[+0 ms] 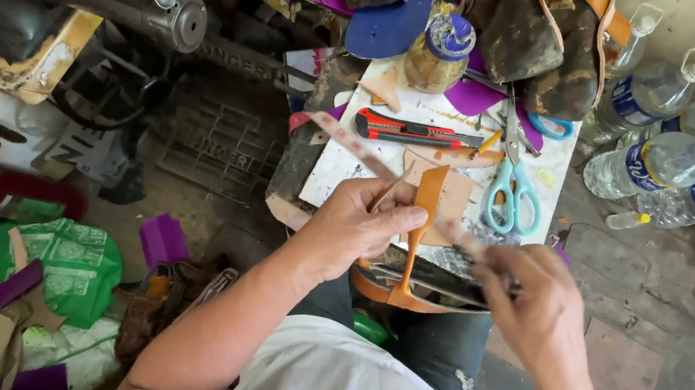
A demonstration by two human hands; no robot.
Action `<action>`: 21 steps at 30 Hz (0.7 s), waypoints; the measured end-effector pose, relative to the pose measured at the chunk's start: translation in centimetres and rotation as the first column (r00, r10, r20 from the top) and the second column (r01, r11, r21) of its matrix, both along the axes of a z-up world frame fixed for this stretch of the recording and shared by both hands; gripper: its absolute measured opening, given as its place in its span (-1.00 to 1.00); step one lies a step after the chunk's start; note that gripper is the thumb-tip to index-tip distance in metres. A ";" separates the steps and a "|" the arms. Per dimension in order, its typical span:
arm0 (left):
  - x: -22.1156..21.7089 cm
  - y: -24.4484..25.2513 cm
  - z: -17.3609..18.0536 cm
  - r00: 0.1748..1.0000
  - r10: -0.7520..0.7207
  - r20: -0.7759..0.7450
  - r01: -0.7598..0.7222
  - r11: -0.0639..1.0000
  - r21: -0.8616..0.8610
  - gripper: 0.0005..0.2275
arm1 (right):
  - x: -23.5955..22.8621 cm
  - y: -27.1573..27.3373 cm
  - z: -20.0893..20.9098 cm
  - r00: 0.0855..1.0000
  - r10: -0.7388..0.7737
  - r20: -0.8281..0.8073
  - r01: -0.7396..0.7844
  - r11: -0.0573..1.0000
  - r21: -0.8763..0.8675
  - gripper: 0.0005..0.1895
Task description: The person cuts a strip of orange leather with scissors and attaches it to a sandal sole. They then handle a pair of brown leather insoles, placing them on the workbench and later picking them up to attach a small piece of leather to one.
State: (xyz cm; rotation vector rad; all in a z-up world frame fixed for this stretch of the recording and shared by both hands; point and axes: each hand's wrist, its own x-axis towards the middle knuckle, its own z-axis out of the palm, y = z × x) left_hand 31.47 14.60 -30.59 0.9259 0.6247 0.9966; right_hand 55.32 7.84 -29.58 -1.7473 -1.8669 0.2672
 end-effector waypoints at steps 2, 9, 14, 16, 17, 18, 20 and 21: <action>-0.1 0.1 0.4 1.000 -0.009 0.003 0.009 1.000 0.002 -0.81 | 0.2 0.4 -0.2 0.997 0.040 -0.072 -0.044 0.997 -0.059 -0.75; 0.1 0.7 -0.4 0.996 -0.068 0.050 0.073 0.992 -0.106 -0.87 | 3.0 6.0 -3.5 0.984 -0.107 0.140 0.100 0.993 0.056 -0.71; 0.1 1.1 -0.3 0.994 -0.083 0.069 0.090 0.990 -0.109 -0.90 | 2.7 7.1 -2.6 0.974 -0.113 0.197 0.126 0.990 -0.055 -0.57; 0.2 0.9 2.2 0.986 -0.095 0.135 0.108 0.989 -0.096 -0.84 | 1.9 6.3 0.0 0.971 -0.236 -0.044 0.214 0.935 -0.284 -0.52; 0.3 1.3 1.2 0.986 -0.096 0.137 0.109 0.990 -0.094 -0.84 | 1.6 5.6 1.6 0.971 -0.237 -0.043 0.216 0.935 -0.281 -0.52; 0.3 1.6 0.2 0.975 -0.137 0.177 0.158 0.981 -0.112 -0.87 | 1.2 4.8 3.2 0.935 -0.280 -0.217 0.190 0.914 -0.359 -0.54; 0.5 2.0 -1.1 0.960 -0.176 0.217 0.208 0.969 -0.132 -0.86 | 1.5 3.3 3.7 0.865 -0.327 -0.380 0.147 0.890 -0.433 -0.55; 0.7 2.0 -1.4 0.938 -0.190 0.291 0.235 0.964 -0.128 -0.80 | 2.2 2.5 2.6 0.738 -0.292 -0.608 0.079 0.933 -0.352 -0.64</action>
